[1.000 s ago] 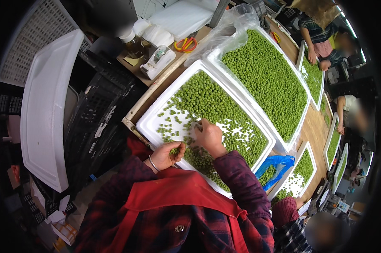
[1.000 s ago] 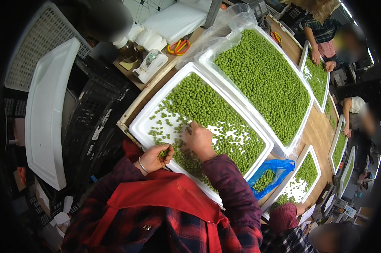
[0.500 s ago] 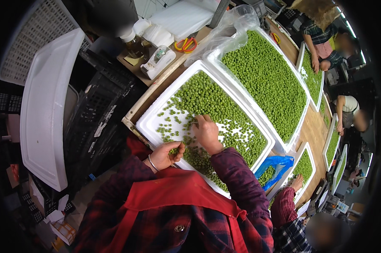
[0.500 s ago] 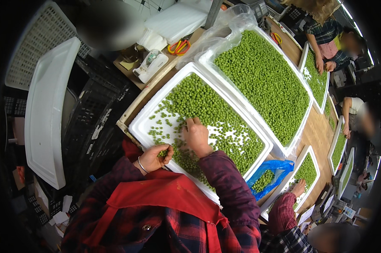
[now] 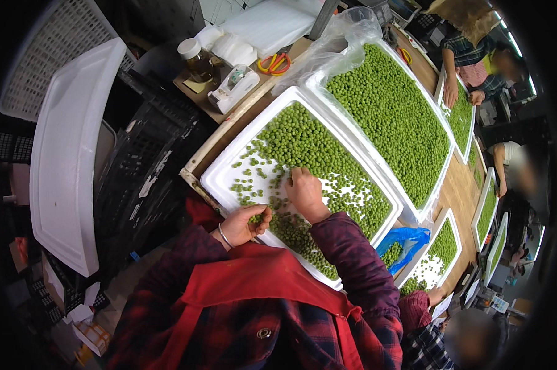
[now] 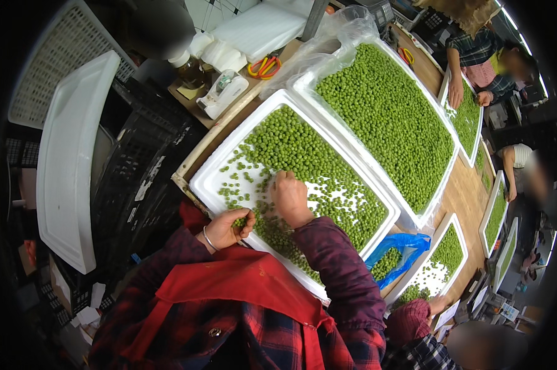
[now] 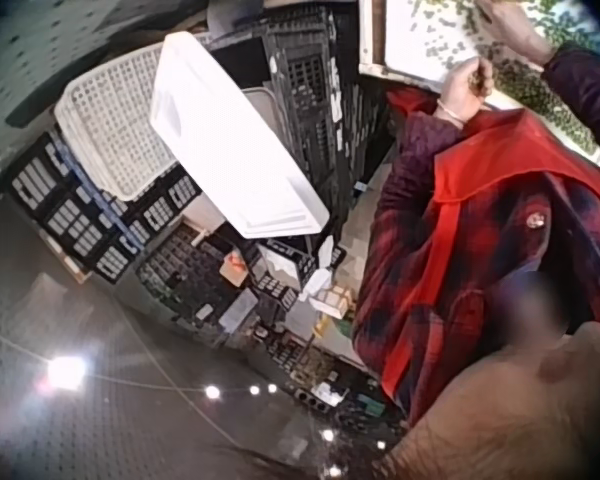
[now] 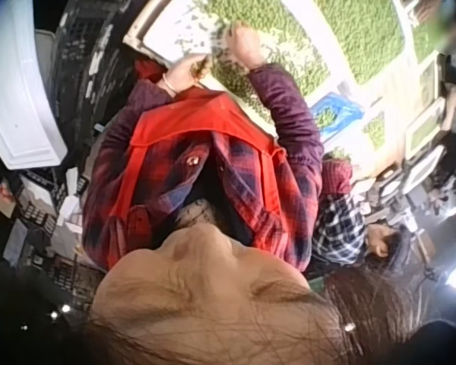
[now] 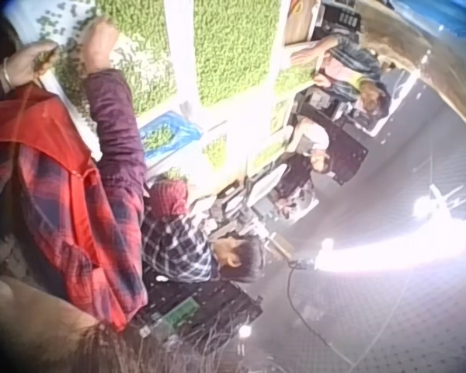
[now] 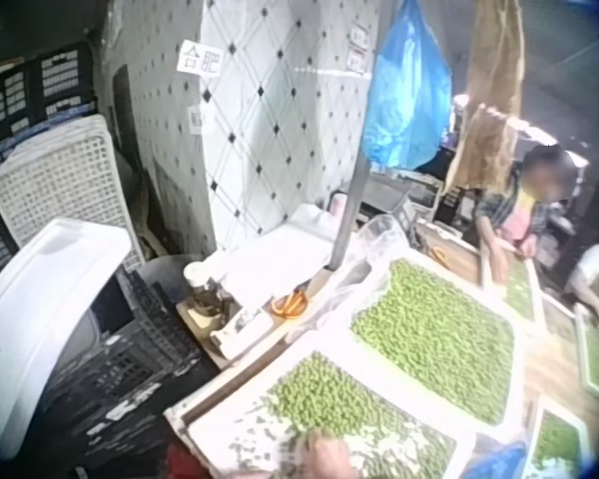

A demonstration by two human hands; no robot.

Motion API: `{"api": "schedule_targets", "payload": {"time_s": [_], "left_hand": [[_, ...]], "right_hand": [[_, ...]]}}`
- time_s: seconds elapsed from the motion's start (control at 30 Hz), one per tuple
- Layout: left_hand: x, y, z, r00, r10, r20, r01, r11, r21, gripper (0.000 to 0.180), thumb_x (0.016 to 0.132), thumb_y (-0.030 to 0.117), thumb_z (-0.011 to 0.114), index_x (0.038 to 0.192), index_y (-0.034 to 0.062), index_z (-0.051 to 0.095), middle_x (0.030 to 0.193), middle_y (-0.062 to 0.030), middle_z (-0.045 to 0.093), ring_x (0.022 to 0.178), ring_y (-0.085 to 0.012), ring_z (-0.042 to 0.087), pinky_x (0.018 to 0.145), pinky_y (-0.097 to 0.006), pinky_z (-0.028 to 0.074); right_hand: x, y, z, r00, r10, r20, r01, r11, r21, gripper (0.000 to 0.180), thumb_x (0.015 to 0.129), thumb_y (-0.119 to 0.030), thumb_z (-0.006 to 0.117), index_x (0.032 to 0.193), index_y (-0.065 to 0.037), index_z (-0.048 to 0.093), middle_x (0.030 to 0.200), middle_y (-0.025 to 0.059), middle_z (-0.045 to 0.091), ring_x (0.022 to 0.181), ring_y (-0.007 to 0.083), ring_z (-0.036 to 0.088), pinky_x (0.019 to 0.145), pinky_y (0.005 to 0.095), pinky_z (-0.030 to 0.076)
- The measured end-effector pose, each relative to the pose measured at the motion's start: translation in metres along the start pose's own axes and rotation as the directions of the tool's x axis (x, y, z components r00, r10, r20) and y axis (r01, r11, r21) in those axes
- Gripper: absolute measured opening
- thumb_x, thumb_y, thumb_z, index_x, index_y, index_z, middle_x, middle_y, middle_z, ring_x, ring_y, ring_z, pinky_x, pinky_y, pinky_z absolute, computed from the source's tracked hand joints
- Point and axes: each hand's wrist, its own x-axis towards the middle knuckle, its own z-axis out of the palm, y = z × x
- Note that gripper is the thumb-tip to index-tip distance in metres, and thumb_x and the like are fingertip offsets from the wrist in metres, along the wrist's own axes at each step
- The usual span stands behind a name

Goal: The person sorts green peas by hand from a large white tray, picking individual peas and placing them into a blue plastic bag. Other workers are visible in the background performing similar tasks at adjacent trays.

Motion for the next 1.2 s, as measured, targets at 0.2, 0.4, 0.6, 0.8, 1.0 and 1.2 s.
{"api": "schedule_targets", "payload": {"time_s": [0.2,0.4,0.6,0.8,1.0,1.2], "left_hand": [[0.001,0.001,0.003,1.0,-0.003,-0.021,0.003,1.0,0.012,0.021,0.094,0.02,0.047,0.092,0.0017,0.057,0.081,-0.0035,0.054,0.066,-0.0134,0.051,0.059,-0.023,0.043],[0.001,0.002,0.02,0.984,-0.001,-0.178,-0.006,0.999,-0.038,0.024,0.095,0.024,0.044,0.094,0.004,0.057,0.081,-0.0038,0.055,0.065,-0.0133,0.05,0.058,-0.024,0.044],[0.003,0.002,0.002,0.992,-0.128,-0.018,0.122,0.975,-0.186,0.025,0.095,0.024,0.045,0.093,0.0026,0.057,0.085,-0.0061,0.059,0.064,-0.0135,0.053,0.049,-0.021,0.041],[-0.002,0.001,-0.002,0.991,-0.134,-0.007,0.131,0.978,-0.162,0.022,0.094,0.022,0.046,0.09,0.0032,0.057,0.08,-0.0043,0.058,0.061,-0.0124,0.051,0.047,-0.021,0.037],[-0.004,0.001,-0.004,0.994,-0.109,-0.013,0.107,0.987,-0.118,0.022,0.093,0.022,0.047,0.09,0.0033,0.057,0.08,-0.0043,0.057,0.061,-0.0119,0.05,0.048,-0.022,0.037],[-0.007,0.003,-0.001,0.996,-0.089,-0.015,0.088,0.993,-0.076,0.023,0.094,0.023,0.046,0.091,0.0029,0.057,0.079,-0.0041,0.056,0.061,-0.0117,0.049,0.049,-0.022,0.037]], "right_hand": [[-0.003,0.014,-0.001,0.992,-0.022,-0.123,0.043,0.984,0.172,0.012,0.072,-0.007,0.063,0.081,0.0,0.058,0.075,0.0168,0.061,0.064,0.0322,0.06,0.057,0.0387,0.048],[-0.02,-0.029,-0.051,0.961,0.006,0.277,-0.19,0.741,0.644,0.015,0.076,-0.008,0.068,0.085,0.002,0.063,0.07,0.0092,0.064,0.06,0.0142,0.059,0.058,0.0273,0.048],[-0.008,-0.015,-0.029,0.993,-0.121,0.004,0.103,0.865,0.49,0.016,0.073,-0.004,0.063,0.088,-0.004,0.067,0.08,0.0123,0.062,0.064,0.0293,0.062,0.058,0.0355,0.05],[0.005,-0.002,-0.009,0.952,-0.302,0.055,0.292,0.947,0.136,0.023,0.074,-0.006,0.056,0.095,-0.008,0.064,0.082,0.0116,0.056,0.062,0.0322,0.059,0.057,0.0401,0.049],[0.008,0.002,0.0,0.947,-0.284,0.153,0.285,0.958,0.011,0.011,0.074,-0.009,0.055,0.083,-0.006,0.061,0.076,0.0142,0.059,0.061,0.0321,0.06,0.056,0.0408,0.049],[0.006,-0.008,0.0,0.97,-0.139,0.198,0.152,0.987,-0.052,0.016,0.072,-0.017,0.062,0.078,-0.003,0.058,0.075,0.0153,0.06,0.063,0.0341,0.059,0.058,0.042,0.048]]}}
